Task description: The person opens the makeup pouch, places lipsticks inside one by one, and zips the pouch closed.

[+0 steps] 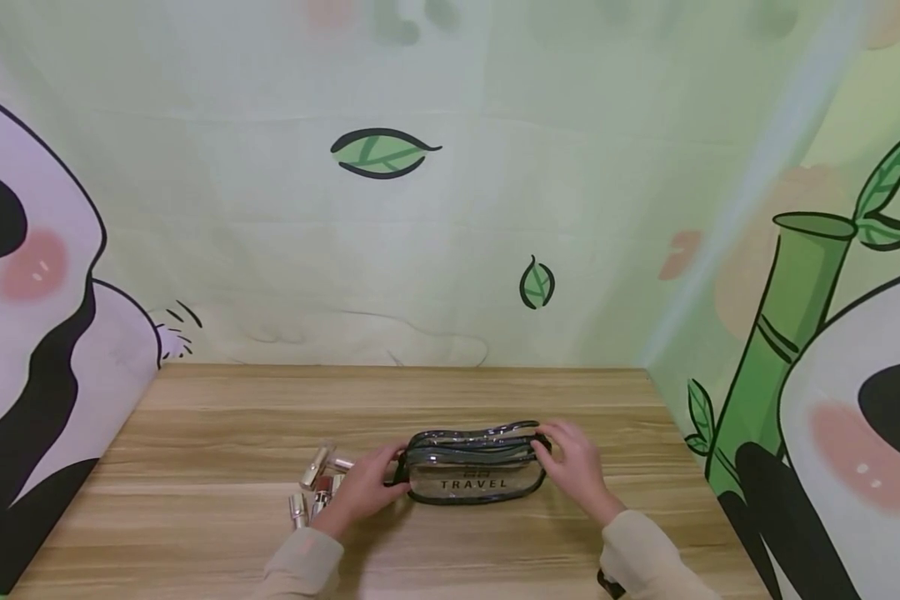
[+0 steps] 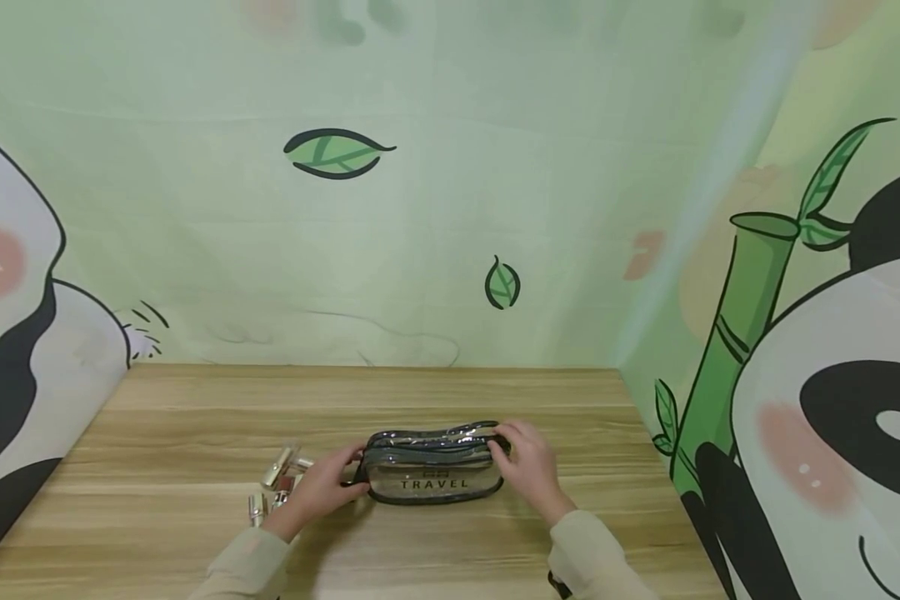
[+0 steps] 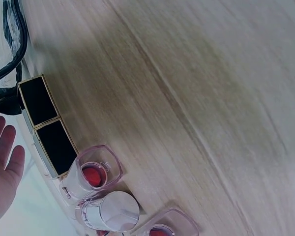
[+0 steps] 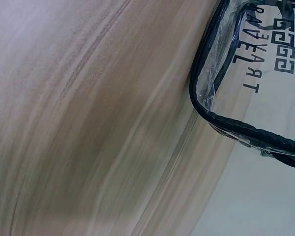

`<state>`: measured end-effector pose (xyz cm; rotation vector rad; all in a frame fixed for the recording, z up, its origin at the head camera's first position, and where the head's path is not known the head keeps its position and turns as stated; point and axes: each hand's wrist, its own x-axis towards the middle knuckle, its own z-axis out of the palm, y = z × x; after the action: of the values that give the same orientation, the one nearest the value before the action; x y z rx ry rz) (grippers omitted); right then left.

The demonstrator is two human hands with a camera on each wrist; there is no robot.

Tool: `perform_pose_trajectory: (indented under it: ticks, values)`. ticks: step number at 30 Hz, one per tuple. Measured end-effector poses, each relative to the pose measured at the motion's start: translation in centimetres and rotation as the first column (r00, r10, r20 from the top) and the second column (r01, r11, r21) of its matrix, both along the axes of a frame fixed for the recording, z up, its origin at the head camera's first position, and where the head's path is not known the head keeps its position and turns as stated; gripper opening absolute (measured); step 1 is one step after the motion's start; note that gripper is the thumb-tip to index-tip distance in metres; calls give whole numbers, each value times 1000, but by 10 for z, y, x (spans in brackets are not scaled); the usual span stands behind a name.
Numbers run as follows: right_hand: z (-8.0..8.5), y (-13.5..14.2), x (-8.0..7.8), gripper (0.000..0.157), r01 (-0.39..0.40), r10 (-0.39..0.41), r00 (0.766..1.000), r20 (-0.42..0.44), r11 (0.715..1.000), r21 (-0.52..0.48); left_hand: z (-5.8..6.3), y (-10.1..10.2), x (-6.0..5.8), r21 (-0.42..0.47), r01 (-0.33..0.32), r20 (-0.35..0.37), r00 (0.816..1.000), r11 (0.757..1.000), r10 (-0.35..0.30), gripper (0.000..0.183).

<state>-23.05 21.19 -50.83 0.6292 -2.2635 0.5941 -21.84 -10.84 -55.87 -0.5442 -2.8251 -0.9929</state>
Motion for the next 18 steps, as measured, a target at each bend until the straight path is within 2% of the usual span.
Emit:
perform_pose_trajectory:
  ticks: [12,18]
  values:
    - [-5,1,4,27,-23,26,994,107,999,-27,1,0,3,6,-9,-2,1000,1000,9,60]
    - [-7,0,8,38,-83,107,966,237,990,-110,3,2,4,1,-15,-2,1000,1000,15,63]
